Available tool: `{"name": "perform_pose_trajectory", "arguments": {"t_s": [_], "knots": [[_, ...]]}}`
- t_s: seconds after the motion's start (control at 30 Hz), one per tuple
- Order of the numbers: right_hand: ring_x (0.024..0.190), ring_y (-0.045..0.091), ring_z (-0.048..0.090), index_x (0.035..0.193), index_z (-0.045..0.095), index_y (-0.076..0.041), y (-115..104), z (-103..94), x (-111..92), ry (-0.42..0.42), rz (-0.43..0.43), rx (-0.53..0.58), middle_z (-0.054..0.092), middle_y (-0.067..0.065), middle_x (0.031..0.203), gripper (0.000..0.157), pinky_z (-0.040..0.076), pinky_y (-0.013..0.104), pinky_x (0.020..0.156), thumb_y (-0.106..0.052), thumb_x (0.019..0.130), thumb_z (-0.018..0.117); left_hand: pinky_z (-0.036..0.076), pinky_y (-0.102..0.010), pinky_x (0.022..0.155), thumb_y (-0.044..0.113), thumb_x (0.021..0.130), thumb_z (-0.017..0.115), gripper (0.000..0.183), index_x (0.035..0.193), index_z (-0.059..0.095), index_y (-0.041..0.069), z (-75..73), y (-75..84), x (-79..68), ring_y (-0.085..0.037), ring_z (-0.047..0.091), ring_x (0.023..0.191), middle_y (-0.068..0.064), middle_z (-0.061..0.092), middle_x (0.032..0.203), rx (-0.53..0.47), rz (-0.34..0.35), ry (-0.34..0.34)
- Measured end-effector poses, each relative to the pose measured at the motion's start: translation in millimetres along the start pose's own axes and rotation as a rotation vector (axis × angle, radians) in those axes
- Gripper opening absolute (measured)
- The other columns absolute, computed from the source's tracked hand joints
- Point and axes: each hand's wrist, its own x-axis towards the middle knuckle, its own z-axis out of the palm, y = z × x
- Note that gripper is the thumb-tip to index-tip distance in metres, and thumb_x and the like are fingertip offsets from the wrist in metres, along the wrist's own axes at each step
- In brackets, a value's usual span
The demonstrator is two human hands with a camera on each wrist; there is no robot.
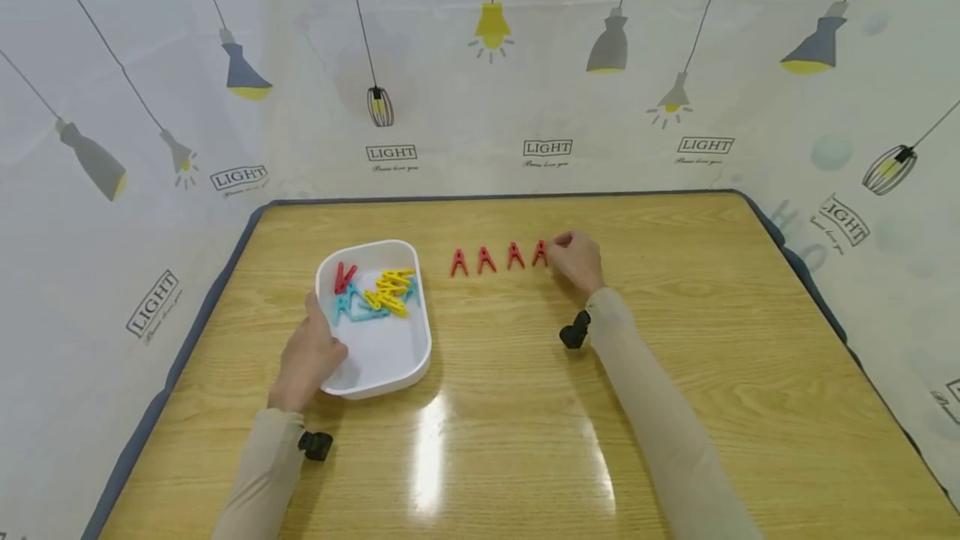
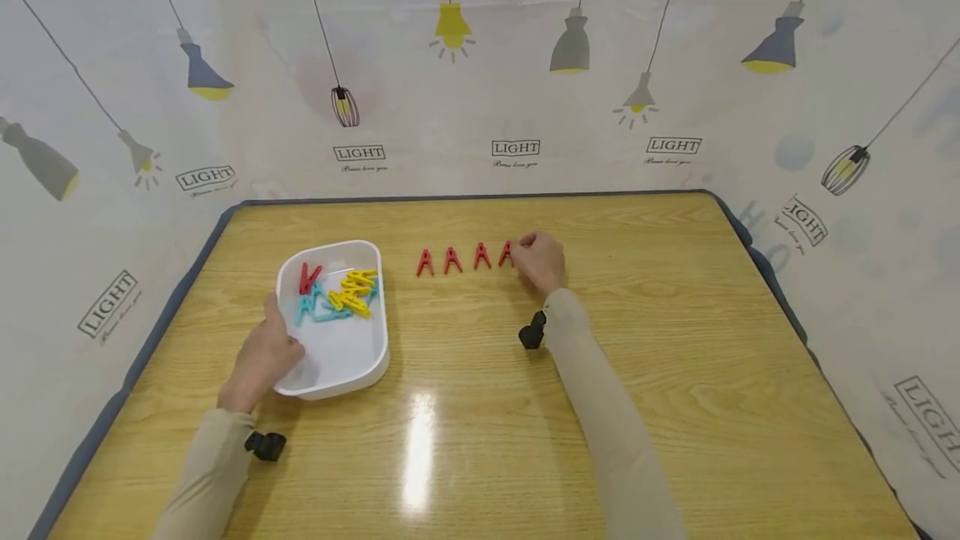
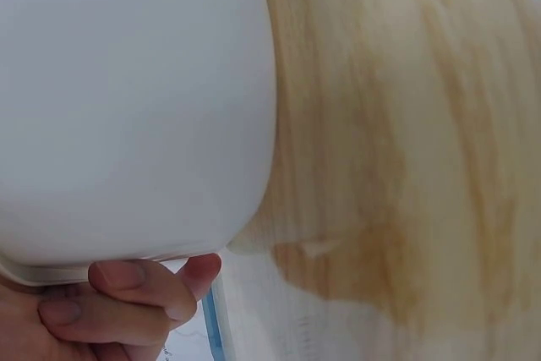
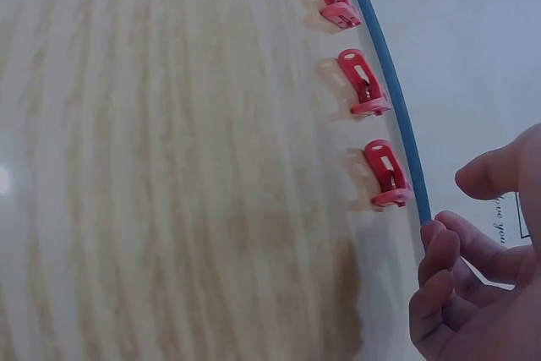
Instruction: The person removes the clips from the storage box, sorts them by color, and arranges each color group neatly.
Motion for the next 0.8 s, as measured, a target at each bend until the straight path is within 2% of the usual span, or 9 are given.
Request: {"name": "perform_pose_trajectory", "arguments": {"t_s": [0.27, 0.57, 0.8], "knots": [[0.102, 0.035, 0.063, 0.115, 0.066, 0.0, -9, -4.6, 4, 0.005, -0.029, -0.019, 0.068, 0.02, 0.115, 0.037, 0.052, 0.048, 0.091, -0.032, 0.098, 0.055, 0.054, -0.038, 0.076, 0.003, 0.093, 0.054, 0.098, 0.156, -0.02, -0.001, -1.5, -2.4, 1.8, -0.037, 0.059, 0.099, -0.039, 0.044, 0.14, 0.03, 0.003, 0.004], [0.103, 0.033, 0.063, 0.115, 0.066, -0.001, -19, -7.1, 5, -0.017, -0.02, -0.001, 0.067, 0.019, 0.116, 0.035, 0.053, 0.047, 0.09, -0.029, 0.098, 0.054, 0.055, -0.04, 0.077, 0.004, 0.093, 0.055, 0.1, 0.156, -0.022, 0.0, -1.7, -3.0, 3.0, -0.037, 0.059, 0.099, -0.039, 0.043, 0.141, 0.02, -0.009, -0.008], [0.104, 0.035, 0.064, 0.116, 0.066, 0.002, -28, -2.1, 10, -0.022, -0.076, -0.011, 0.068, 0.021, 0.116, 0.036, 0.053, 0.048, 0.091, -0.026, 0.097, 0.054, 0.056, -0.04, 0.078, 0.004, 0.092, 0.056, 0.102, 0.156, -0.023, -0.001, -0.6, -2.3, 2.7, -0.037, 0.059, 0.1, -0.039, 0.042, 0.142, 0.021, 0.0, -0.01]]}}
